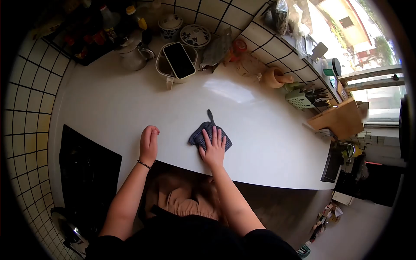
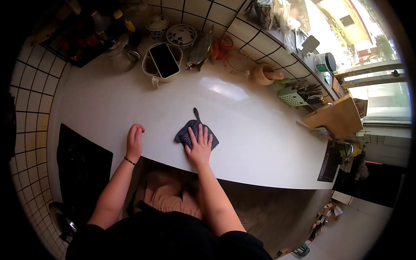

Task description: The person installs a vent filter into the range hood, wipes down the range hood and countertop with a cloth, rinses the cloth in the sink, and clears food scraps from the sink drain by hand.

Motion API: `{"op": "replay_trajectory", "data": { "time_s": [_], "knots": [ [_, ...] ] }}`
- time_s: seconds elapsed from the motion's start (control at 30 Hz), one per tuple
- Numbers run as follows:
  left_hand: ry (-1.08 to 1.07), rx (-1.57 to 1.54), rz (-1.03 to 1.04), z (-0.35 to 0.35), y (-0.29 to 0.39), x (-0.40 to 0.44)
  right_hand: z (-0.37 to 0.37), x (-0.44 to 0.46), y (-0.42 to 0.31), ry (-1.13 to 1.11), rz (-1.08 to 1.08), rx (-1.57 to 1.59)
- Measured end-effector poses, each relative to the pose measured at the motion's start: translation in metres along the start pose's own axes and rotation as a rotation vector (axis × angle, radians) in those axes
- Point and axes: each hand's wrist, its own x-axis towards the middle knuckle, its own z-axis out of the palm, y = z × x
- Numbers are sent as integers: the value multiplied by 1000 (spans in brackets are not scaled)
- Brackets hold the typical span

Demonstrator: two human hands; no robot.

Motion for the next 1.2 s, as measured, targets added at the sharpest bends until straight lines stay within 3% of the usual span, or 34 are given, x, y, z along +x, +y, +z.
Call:
{"op": "replay_trajectory", "data": {
  "time_s": [0.2, 0.3, 0.37, 0.47, 0.57, 0.7, 0.73, 0.83, 0.9, 0.97, 1.2],
  "knots": [
    [-318, 162, 145, 14, 25, -6, -9, -63, 154, 187, 901, -161],
    [-363, 250, 249, 18, 29, -13, -5, -64, 161, 162, 1051, -122],
    [-429, 289, 256, 21, 31, -18, 0, -50, 129, 154, 1021, -134],
    [-532, 377, 283, 29, 29, -23, 14, -33, 73, 175, 782, -136],
    [-505, 448, 376, 43, 29, -31, 23, -23, 12, 144, 500, -95],
    [-664, 420, 401, 64, 34, -27, 30, -25, -43, 93, 291, -24],
    [-711, 503, 342, 69, 34, -24, 27, -26, -47, 51, 277, -24],
    [-584, 635, 624, 81, 42, -24, 15, -43, -43, 67, 246, 101],
    [-842, 751, 522, 91, 25, -22, 10, -59, -35, -9, 232, 20],
    [-836, 911, 590, 112, -2, -27, 10, -71, -20, 56, 186, 39],
    [-1040, 1117, 844, 221, 29, -45, -13, -120, 43, 93, 512, 44]
  ]
}}
